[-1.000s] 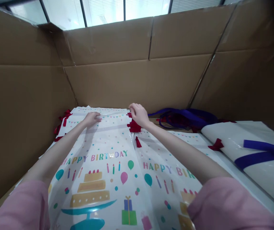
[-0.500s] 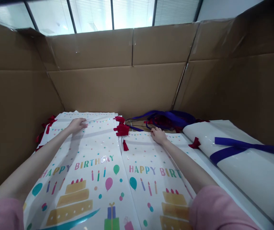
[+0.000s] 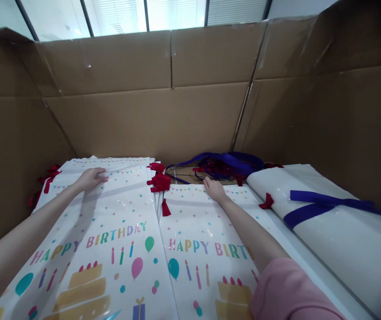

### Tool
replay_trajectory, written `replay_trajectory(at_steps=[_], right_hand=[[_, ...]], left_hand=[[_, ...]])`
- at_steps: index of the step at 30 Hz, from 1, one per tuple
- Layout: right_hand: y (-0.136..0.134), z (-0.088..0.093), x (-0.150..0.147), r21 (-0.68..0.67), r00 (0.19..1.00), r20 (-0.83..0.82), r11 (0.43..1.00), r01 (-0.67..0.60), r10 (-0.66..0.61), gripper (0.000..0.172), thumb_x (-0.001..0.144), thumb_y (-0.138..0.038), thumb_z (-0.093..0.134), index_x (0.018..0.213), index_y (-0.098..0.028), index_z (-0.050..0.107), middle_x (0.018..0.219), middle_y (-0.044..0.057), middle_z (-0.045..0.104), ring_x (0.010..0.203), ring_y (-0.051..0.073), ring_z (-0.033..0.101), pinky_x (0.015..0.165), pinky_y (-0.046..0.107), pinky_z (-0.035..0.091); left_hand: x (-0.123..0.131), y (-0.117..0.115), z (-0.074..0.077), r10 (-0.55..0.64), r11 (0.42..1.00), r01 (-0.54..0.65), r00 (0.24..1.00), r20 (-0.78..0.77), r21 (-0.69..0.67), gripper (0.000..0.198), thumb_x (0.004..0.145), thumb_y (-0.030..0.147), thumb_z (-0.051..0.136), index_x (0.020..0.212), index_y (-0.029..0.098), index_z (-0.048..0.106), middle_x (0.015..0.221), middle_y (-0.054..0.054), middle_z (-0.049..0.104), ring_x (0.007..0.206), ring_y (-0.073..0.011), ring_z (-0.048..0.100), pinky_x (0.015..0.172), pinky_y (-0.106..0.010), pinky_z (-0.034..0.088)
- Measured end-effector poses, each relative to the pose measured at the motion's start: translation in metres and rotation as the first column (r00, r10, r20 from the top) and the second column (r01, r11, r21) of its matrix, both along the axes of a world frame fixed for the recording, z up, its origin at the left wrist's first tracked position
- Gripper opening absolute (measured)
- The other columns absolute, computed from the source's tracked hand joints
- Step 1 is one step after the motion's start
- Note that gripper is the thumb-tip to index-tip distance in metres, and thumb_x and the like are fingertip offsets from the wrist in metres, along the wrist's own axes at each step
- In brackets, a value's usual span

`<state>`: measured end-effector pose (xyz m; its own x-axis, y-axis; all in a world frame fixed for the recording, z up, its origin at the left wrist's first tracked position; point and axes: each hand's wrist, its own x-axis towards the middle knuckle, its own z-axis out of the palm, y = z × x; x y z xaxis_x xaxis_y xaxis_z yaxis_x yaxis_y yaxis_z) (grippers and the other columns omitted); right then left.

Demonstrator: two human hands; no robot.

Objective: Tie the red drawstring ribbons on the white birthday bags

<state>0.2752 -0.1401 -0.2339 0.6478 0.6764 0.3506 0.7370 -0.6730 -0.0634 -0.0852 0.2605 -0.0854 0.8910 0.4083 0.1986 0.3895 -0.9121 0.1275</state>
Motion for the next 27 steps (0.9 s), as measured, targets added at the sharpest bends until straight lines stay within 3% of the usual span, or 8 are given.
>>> replay_trajectory(at_steps=[8, 13, 18, 23, 27], right_hand=[[0.004, 0.012, -0.003, 0.032, 0.997, -0.032, 0.997, -0.066, 0.067, 0.049, 0.098, -0.037, 0.023, 0.085, -0.019, 0.066, 0.089, 0.008, 0.071, 0.086, 0.020, 0.063, 0.073, 0.027, 0.035], [0.000, 0.005, -0.004, 0.060, 0.997, -0.006, 0.996, -0.073, 0.073, 0.048, 0.097, -0.036, 0.027, 0.084, -0.017, 0.068, 0.089, 0.008, 0.069, 0.085, 0.019, 0.061, 0.075, 0.028, 0.034], [-0.001, -0.001, -0.001, 0.051, 0.995, 0.032, 0.995, -0.091, 0.089, 0.044, 0.097, -0.033, 0.029, 0.089, -0.016, 0.069, 0.094, 0.010, 0.066, 0.097, 0.021, 0.056, 0.078, 0.029, 0.033], [-0.001, 0.001, -0.003, 0.083, 0.996, 0.021, 0.992, -0.093, 0.092, 0.045, 0.098, -0.032, 0.027, 0.084, -0.016, 0.066, 0.088, 0.008, 0.069, 0.088, 0.020, 0.060, 0.077, 0.028, 0.033], [-0.002, 0.001, -0.004, 0.060, 0.998, 0.038, 0.996, -0.060, 0.058, 0.041, 0.097, -0.034, 0.028, 0.090, -0.017, 0.064, 0.087, 0.009, 0.069, 0.085, 0.021, 0.060, 0.074, 0.028, 0.034]], left_hand=[[0.000, 0.006, -0.004, 0.010, 0.999, -0.010, 1.000, -0.009, -0.034, 0.040, 0.072, 0.056, 0.050, 0.084, 0.019, 0.058, 0.094, -0.007, 0.067, 0.087, -0.0268, 0.060, 0.076, -0.029, 0.041], [0.000, 0.005, -0.005, 0.010, 0.999, -0.010, 1.000, -0.003, -0.049, 0.041, 0.070, 0.057, 0.050, 0.085, 0.020, 0.059, 0.094, -0.007, 0.067, 0.089, -0.0272, 0.059, 0.077, -0.029, 0.041], [0.000, 0.004, -0.004, -0.002, 1.000, 0.003, 1.000, 0.013, -0.030, 0.038, 0.072, 0.055, 0.050, 0.084, 0.020, 0.057, 0.094, -0.006, 0.066, 0.089, -0.0263, 0.059, 0.077, -0.028, 0.040], [0.000, 0.003, -0.003, -0.001, 1.000, 0.001, 1.000, 0.012, -0.026, 0.039, 0.071, 0.056, 0.050, 0.083, 0.020, 0.059, 0.093, -0.006, 0.066, 0.088, -0.0269, 0.060, 0.076, -0.029, 0.041], [0.001, 0.003, -0.002, -0.016, 1.000, 0.016, 1.000, -0.002, -0.024, 0.037, 0.073, 0.054, 0.050, 0.082, 0.020, 0.058, 0.093, -0.008, 0.066, 0.087, -0.0269, 0.059, 0.076, -0.030, 0.041]])
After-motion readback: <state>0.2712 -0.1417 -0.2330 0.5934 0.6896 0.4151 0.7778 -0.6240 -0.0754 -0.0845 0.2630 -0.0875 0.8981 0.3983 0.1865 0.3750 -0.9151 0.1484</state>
